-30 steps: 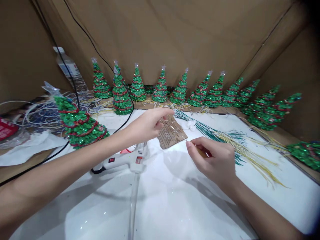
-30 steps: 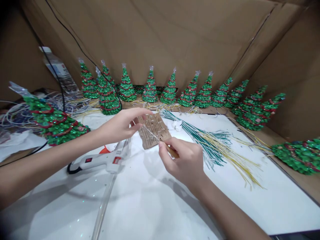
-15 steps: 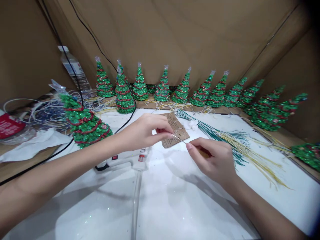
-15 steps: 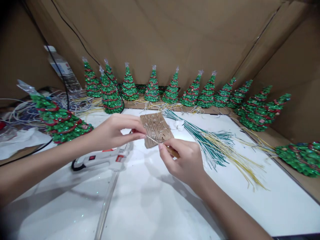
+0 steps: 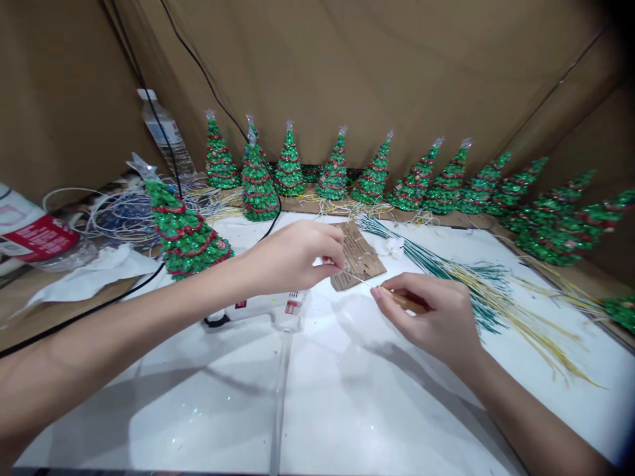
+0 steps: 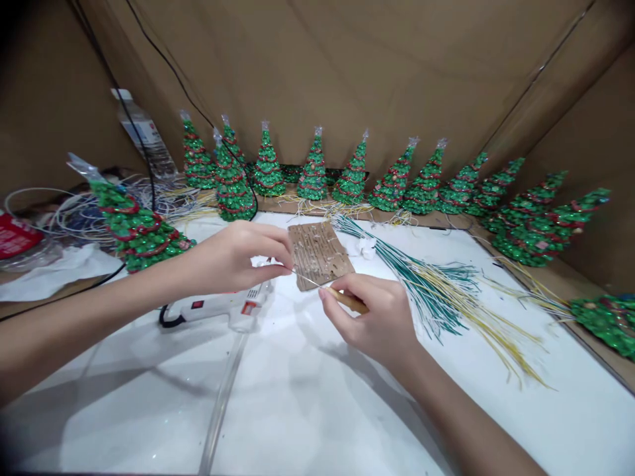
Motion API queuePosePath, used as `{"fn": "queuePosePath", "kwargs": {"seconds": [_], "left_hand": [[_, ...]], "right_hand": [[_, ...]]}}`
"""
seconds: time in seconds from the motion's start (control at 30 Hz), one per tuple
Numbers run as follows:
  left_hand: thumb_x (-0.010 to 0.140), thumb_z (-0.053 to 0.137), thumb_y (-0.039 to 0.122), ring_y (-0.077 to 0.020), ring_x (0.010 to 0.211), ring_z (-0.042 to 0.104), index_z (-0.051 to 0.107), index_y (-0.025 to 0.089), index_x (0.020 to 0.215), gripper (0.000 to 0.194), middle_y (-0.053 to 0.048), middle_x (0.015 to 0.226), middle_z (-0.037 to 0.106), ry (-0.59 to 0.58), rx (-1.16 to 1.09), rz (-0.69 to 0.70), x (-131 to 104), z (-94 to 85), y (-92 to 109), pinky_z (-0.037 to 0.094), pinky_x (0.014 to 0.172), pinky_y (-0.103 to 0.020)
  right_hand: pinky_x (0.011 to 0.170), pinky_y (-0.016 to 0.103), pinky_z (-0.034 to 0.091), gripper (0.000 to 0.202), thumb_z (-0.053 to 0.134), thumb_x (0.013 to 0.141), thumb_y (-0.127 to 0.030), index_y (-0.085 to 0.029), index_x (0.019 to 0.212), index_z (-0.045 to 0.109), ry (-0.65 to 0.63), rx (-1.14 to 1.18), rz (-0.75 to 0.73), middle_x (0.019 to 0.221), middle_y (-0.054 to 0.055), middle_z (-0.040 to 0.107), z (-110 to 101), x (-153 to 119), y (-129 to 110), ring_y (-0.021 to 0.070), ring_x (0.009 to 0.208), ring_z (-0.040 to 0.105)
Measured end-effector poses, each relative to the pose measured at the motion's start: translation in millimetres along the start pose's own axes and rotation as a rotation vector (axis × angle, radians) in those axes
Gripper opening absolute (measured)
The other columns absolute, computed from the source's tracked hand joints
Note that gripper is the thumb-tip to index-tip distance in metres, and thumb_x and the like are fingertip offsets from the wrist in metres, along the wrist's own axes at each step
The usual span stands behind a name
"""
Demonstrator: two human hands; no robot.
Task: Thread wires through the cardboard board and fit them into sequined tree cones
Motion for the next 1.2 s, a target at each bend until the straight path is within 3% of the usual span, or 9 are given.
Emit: {"fn": "queuePosePath", "kwargs": {"seconds": [0.17, 0.27, 0.37, 0.53, 0.77, 0.9, 1.0, 1.1, 1.2], "left_hand": [[0.075, 0.058, -0.001, -0.0166, 0.068, 0.061, 0.065, 0.015, 0.067, 0.02, -0.004, 0.075, 0.067, -0.27, 0.463, 0.1, 8.7, 9.0, 13.3, 0.039, 0.056, -0.027], [0.075, 0.056, -0.003, -0.0169, 0.07, 0.061, 0.065, 0.015, 0.07, 0.021, -0.005, 0.073, 0.067, -0.274, 0.51, 0.15, 15.7, 10.3, 18.9, 0.039, 0.06, -0.028], [0.078, 0.053, -0.001, -0.0167, 0.07, 0.061, 0.064, 0.015, 0.072, 0.021, -0.005, 0.076, 0.066, -0.178, 0.434, 0.121, 14.7, 4.4, 16.0, 0.04, 0.06, -0.028], [0.092, 0.047, 0.015, -0.0145, 0.074, 0.061, 0.062, 0.015, 0.077, 0.022, -0.005, 0.082, 0.065, 0.065, 0.17, -0.033, -3.1, -18.0, 1.0, 0.042, 0.062, -0.024], [0.096, 0.043, 0.025, -0.0115, 0.041, 0.046, 0.063, 0.015, 0.066, 0.037, 0.0, 0.046, 0.052, 0.038, 0.266, -0.445, -33.2, -21.4, -19.9, 0.027, 0.045, -0.025], [0.09, 0.049, 0.019, -0.0151, 0.06, 0.067, 0.074, 0.015, 0.084, 0.026, -0.005, 0.072, 0.075, 0.171, 0.099, -0.503, -53.4, -22.0, -21.3, 0.048, 0.059, -0.025], [0.083, 0.059, 0.021, -0.0203, 0.079, 0.073, 0.077, 0.017, 0.093, 0.021, -0.006, 0.092, 0.078, 0.322, -0.031, -0.592, -70.6, -28.6, -19.3, 0.056, 0.072, -0.029], [0.078, 0.066, 0.022, -0.0224, 0.079, 0.074, 0.079, 0.017, 0.084, 0.015, -0.005, 0.088, 0.079, 0.434, -0.084, -0.681, -86.5, -35.9, -13.8, 0.059, 0.071, -0.031], [0.076, 0.068, 0.021, -0.021, 0.071, 0.074, 0.078, 0.018, 0.079, 0.011, -0.004, 0.08, 0.078, 0.442, -0.102, -0.691, -99.7, -38.6, -5.5, 0.059, 0.065, -0.028]], "right_hand": [[0.048, 0.022, 0.035, 0.017, 0.065, 0.082, -0.021, -0.018, 0.066, 0.063, -0.001, -0.149, -0.157, 0.053, -0.002, 0.062, 6.5, -5.8, -1.2, 0.008, 0.044, 0.052], [0.049, 0.022, 0.035, 0.016, 0.066, 0.082, -0.021, -0.018, 0.066, 0.064, 0.01, -0.219, -0.203, 0.053, -0.003, 0.061, 6.2, -7.6, -0.2, 0.0082, 0.044, 0.052], [0.048, 0.022, 0.034, 0.015, 0.066, 0.082, -0.023, -0.018, 0.068, 0.065, 0.033, -0.228, -0.162, 0.052, -0.003, 0.061, 2.8, -6.3, 4.0, 0.0079, 0.043, 0.051], [0.046, 0.023, 0.031, 0.028, 0.06, 0.085, -0.035, -0.019, 0.062, 0.067, 0.008, -0.291, 0.06, 0.045, -0.002, 0.056, -0.2, -1.1, 19.6, 0.0094, 0.039, 0.048], [0.05, 0.028, 0.024, 0.041, 0.044, 0.09, -0.041, -0.021, 0.066, 0.069, -0.44, -0.59, 0.385, 0.059, 0.006, 0.068, 12.5, -0.6, 36.4, 0.0206, 0.055, 0.061], [0.053, 0.03, 0.029, 0.041, 0.042, 0.091, -0.038, -0.019, 0.073, 0.073, -0.566, -0.649, 0.43, 0.073, 0.012, 0.073, 19.7, -2.8, 37.6, 0.0244, 0.066, 0.066], [0.054, 0.032, 0.03, 0.04, 0.044, 0.09, -0.037, -0.015, 0.075, 0.074, -0.588, -0.661, 0.455, 0.075, 0.015, 0.073, 22.9, -3.7, 39.3, 0.0262, 0.068, 0.068], [0.054, 0.032, 0.03, 0.039, 0.044, 0.09, -0.036, -0.014, 0.076, 0.074, -0.594, -0.667, 0.476, 0.076, 0.017, 0.073, 24.4, -4.0, 40.0, 0.0267, 0.07, 0.068], [0.054, 0.032, 0.031, 0.039, 0.044, 0.09, -0.036, -0.014, 0.076, 0.073, -0.587, -0.665, 0.478, 0.076, 0.017, 0.072, 24.7, -4.2, 37.9, 0.0268, 0.07, 0.068]]}}
Point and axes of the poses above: each hand's wrist, its own x-axis towards the middle knuckle, its own z-axis out of the palm, y = z × x, the point moved 2 cm from there along x, towards the middle knuckle
